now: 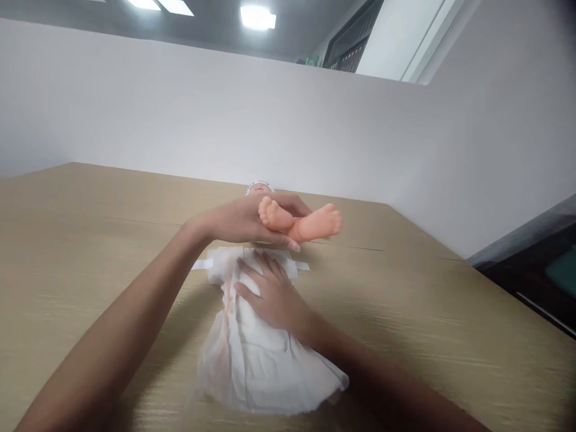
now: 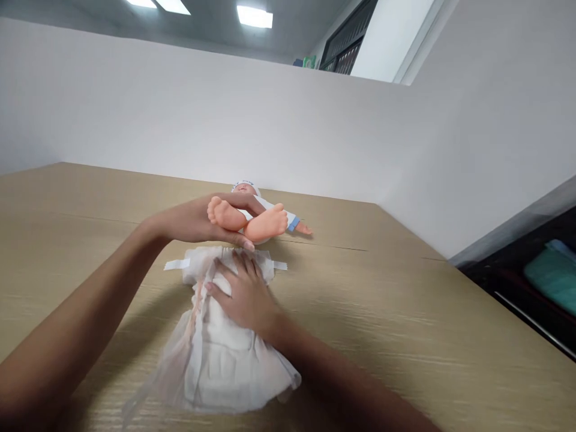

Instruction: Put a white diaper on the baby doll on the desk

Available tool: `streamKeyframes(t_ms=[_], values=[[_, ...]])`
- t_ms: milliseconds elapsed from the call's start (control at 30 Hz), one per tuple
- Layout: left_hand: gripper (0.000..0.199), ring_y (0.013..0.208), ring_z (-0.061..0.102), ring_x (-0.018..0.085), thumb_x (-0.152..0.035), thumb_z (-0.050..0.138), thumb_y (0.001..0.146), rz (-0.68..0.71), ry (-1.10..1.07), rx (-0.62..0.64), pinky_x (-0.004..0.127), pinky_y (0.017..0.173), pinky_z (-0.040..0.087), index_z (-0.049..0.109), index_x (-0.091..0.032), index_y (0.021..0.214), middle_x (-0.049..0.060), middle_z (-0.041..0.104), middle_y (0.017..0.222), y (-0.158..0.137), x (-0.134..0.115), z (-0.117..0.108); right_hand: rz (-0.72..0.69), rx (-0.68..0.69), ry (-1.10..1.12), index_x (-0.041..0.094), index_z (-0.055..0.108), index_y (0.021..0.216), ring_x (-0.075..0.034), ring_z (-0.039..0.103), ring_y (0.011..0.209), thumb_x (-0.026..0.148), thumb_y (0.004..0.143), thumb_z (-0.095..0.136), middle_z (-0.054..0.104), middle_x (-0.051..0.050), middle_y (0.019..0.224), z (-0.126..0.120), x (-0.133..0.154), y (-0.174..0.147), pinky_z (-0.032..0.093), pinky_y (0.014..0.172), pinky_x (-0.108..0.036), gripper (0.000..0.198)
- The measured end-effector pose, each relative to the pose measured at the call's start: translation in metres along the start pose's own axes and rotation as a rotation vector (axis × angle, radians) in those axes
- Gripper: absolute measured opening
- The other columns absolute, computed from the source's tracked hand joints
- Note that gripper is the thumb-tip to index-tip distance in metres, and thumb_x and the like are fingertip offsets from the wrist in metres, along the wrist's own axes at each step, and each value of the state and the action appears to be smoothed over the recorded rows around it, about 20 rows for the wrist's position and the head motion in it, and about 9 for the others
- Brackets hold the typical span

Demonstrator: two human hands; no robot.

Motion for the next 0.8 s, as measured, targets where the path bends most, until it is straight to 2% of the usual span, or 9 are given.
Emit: streamKeyframes(t_ms=[100, 233, 400, 533, 700, 800], values=[[0.035, 0.118, 0.068, 0.025, -0.027, 0.082, 0.095, 0.006, 0.018, -0.043, 0.037, 0.098, 0.054, 0.074, -0.023, 0.128, 0.004, 0.073, 0.127, 0.001, 0.0, -0.004, -0.011, -0.065, -0.007, 0.028, 0.061, 0.16, -0.038, 0.034, 0.162, 0.055, 0.114, 0.054, 0.045, -0.011, 0.171, 0.001, -0.01, 0.016, 0.025, 0.137, -0.061, 0.054], [0.037, 0.119, 0.071, 0.026, -0.03, 0.085, 0.093, 0.014, -0.021, -0.102, 0.034, 0.099, 0.058, 0.077, -0.025, 0.128, 0.005, 0.074, 0.133, 0.0, 0.001, -0.009, 0.0, -0.056, -0.009, 0.031, 0.059, 0.161, -0.038, 0.036, 0.161, 0.061, 0.113, 0.051, 0.045, -0.01, 0.171, 0.007, -0.023, 0.028, 0.027, 0.136, -0.062, 0.057], [0.035, 0.12, 0.073, 0.027, -0.027, 0.086, 0.092, 0.031, -0.043, -0.144, 0.035, 0.101, 0.06, 0.079, -0.024, 0.126, 0.008, 0.076, 0.133, -0.001, 0.0, -0.009, -0.038, -0.049, -0.114, 0.024, 0.058, 0.161, -0.039, 0.038, 0.16, 0.058, 0.115, 0.049, 0.047, -0.015, 0.169, 0.01, -0.032, 0.044, 0.03, 0.135, -0.061, 0.058], [0.034, 0.117, 0.073, 0.023, -0.027, 0.086, 0.092, 0.0, -0.048, -0.145, 0.034, 0.101, 0.061, 0.079, -0.028, 0.125, 0.002, 0.076, 0.131, -0.001, 0.0, -0.008, -0.098, -0.063, -0.14, 0.03, 0.06, 0.158, -0.038, 0.038, 0.158, 0.053, 0.114, 0.056, 0.05, -0.009, 0.169, 0.006, -0.031, 0.056, 0.034, 0.132, -0.059, 0.05], [0.036, 0.122, 0.072, 0.026, -0.03, 0.085, 0.092, -0.029, -0.018, -0.142, 0.035, 0.102, 0.061, 0.078, -0.028, 0.127, 0.001, 0.075, 0.136, -0.002, -0.001, -0.009, -0.035, -0.086, -0.181, 0.016, 0.064, 0.153, -0.043, 0.05, 0.145, 0.056, 0.115, 0.049, 0.059, -0.018, 0.158, 0.002, -0.028, 0.055, 0.039, 0.124, -0.061, 0.056], [0.034, 0.124, 0.072, 0.027, -0.028, 0.084, 0.092, -0.008, -0.023, -0.139, 0.036, 0.102, 0.062, 0.079, -0.027, 0.126, 0.003, 0.074, 0.137, -0.002, -0.001, -0.009, 0.002, -0.099, -0.243, 0.015, 0.065, 0.153, -0.043, 0.053, 0.141, 0.058, 0.114, 0.049, 0.062, -0.019, 0.155, 0.003, -0.03, 0.052, 0.039, 0.122, -0.061, 0.06]])
Point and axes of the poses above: each hand's wrist, its own y-axis towards the middle knuckle, its own z-axis out of the palm, x = y × z, the point moved 6 cm from there along y, towards the middle knuckle
